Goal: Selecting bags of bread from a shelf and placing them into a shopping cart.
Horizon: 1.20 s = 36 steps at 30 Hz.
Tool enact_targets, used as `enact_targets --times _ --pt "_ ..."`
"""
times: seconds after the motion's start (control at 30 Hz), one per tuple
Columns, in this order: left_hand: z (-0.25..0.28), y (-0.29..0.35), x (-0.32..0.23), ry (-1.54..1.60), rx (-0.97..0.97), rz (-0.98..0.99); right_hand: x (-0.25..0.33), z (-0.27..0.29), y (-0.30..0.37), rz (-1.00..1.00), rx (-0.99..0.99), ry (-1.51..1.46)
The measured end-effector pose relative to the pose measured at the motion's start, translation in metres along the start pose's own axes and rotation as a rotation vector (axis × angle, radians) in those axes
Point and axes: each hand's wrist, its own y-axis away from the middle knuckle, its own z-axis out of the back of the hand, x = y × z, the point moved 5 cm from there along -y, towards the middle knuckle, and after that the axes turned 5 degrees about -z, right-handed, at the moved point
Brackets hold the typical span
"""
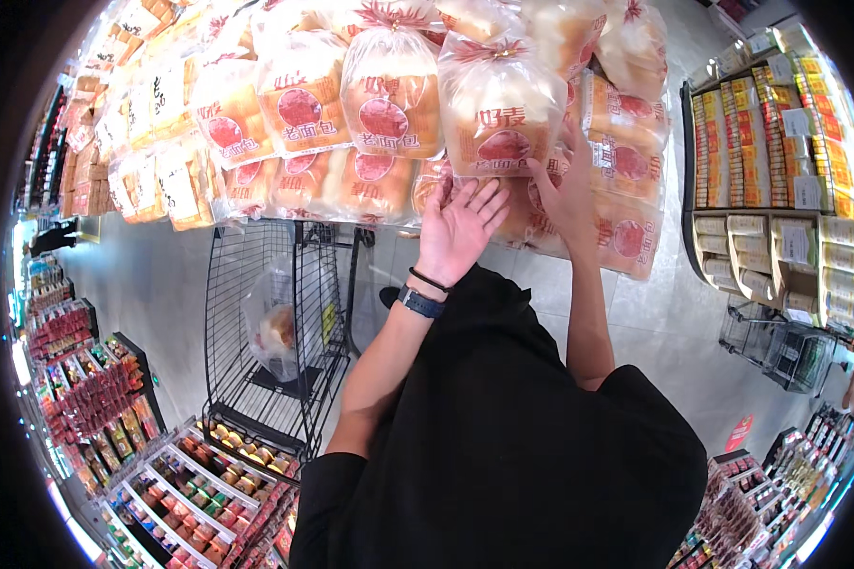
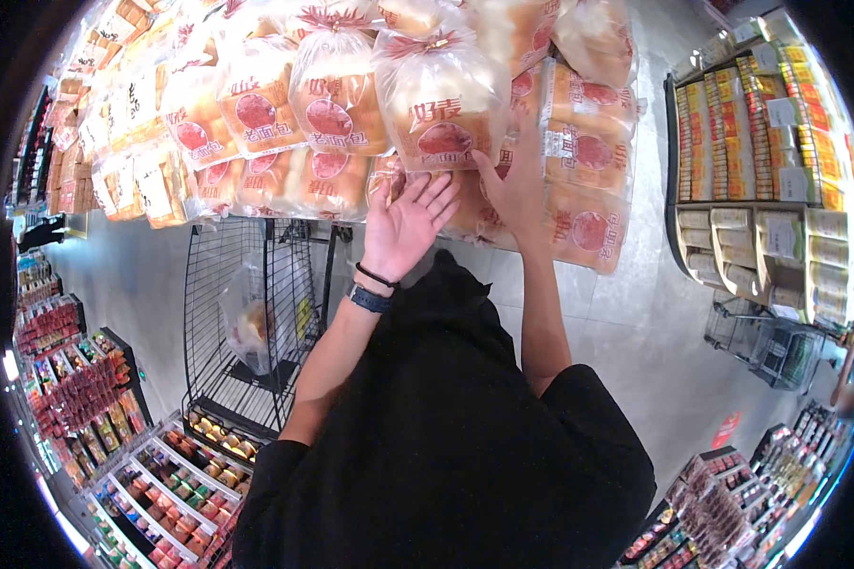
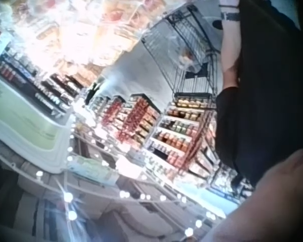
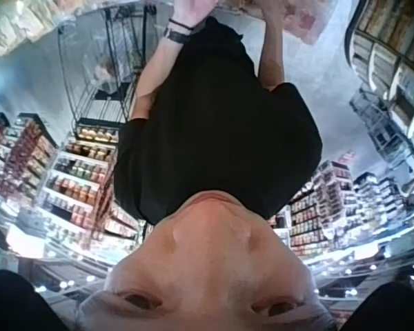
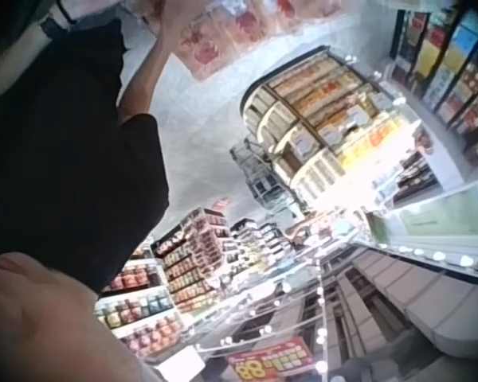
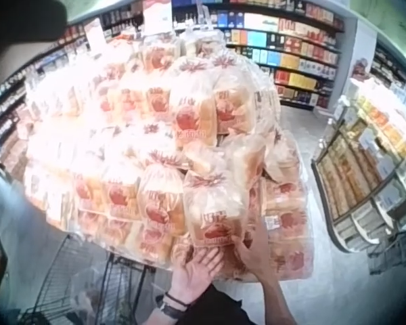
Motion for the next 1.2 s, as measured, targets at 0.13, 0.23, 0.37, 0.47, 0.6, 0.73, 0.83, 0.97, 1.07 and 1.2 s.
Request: enact_targets --times 0.13,0.23,0.37,0.47,0.6,0.73,0.83,0.97,1.07,1.2 --pt "-0.002 -0.002 -0.005 0.009 0.058 -0.021 0.011 0.009 -0.004 -0.021 -0.033 0.047" --pt "-0.002 0.006 -0.015 0.026 0.058 -0.039 0.021 0.007 -0.008 0.025 -0.111 -0.032" --pt "0.006 0.035 -0.026 -0.049 0.102 -0.024 0.029 0.004 0.013 0.142 -0.259 0.013" --pt "0.025 0.049 -0.029 -0.101 0.176 0.034 0.059 0.011 0.030 0.363 -0.392 0.198" --pt "0.051 0.074 -0.053 -0.114 0.106 -0.061 0.080 -0.020 0.031 0.301 -0.168 -0.069" --pt "0.102 0.133 -0.093 -0.011 0.022 -0.197 0.120 -0.093 0.061 0.456 0.155 -0.214" --pt "0.124 0.155 -0.117 0.174 -0.034 -0.363 0.164 -0.143 0.058 0.481 0.468 -0.169" --pt "0.184 0.199 -0.163 0.318 -0.103 -0.478 0.212 -0.229 0.089 0.577 0.753 -0.062" --pt "0.233 0.244 -0.210 0.406 -0.135 -0.605 0.242 -0.290 0.126 0.627 0.910 0.028" --pt "0.305 0.302 -0.282 0.527 -0.158 -0.821 0.272 -0.380 0.189 0.535 1.130 -0.014"
